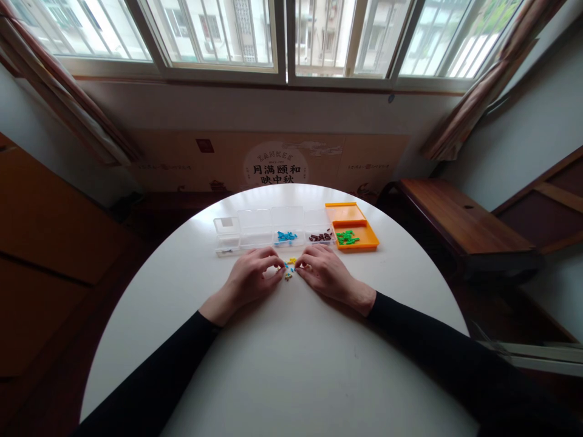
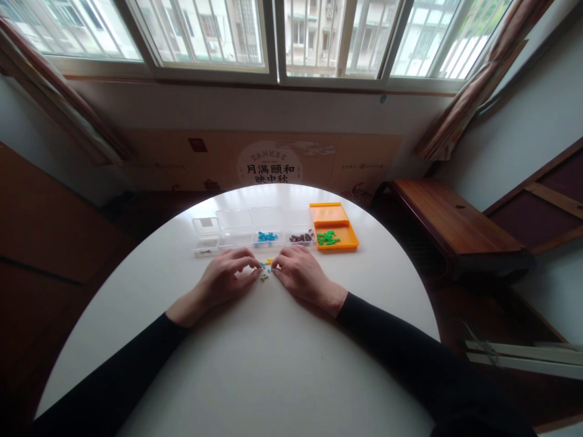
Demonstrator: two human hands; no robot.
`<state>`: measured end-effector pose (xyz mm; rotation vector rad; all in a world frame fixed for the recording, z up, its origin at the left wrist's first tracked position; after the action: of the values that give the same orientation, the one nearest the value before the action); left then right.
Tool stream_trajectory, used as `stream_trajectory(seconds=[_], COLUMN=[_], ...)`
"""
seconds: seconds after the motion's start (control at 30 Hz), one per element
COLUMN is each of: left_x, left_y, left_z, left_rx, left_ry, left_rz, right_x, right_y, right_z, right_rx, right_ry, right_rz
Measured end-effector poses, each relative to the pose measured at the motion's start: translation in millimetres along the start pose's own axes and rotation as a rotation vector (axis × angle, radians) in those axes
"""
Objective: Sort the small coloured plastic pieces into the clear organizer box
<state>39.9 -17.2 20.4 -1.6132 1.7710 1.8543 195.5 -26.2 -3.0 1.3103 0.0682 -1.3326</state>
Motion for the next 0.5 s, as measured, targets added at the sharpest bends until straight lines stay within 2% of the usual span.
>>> stream_trajectory(seconds=[0.5], left_x=[-1], left_y=[3.1], left_z=[-14], left_rx=[0.064], left_ry=[-0.038], left_rz=[-0.064], right_x=[-8], right_y=[14], right_z=[14], right_rx=[-0.097], right_ry=[0.032], right_rz=[-0.096])
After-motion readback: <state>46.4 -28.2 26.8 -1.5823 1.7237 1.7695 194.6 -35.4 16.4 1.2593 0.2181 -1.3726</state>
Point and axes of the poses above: each hand's wrist, its own x-axis away from the middle knuckle, its own y-axis out of the back of the hand, z = x × y, the point moved 10 cm from there along -x, towards the middle knuckle, and after that the axes turned 13 degrees about -z, right-handed, at the moved point
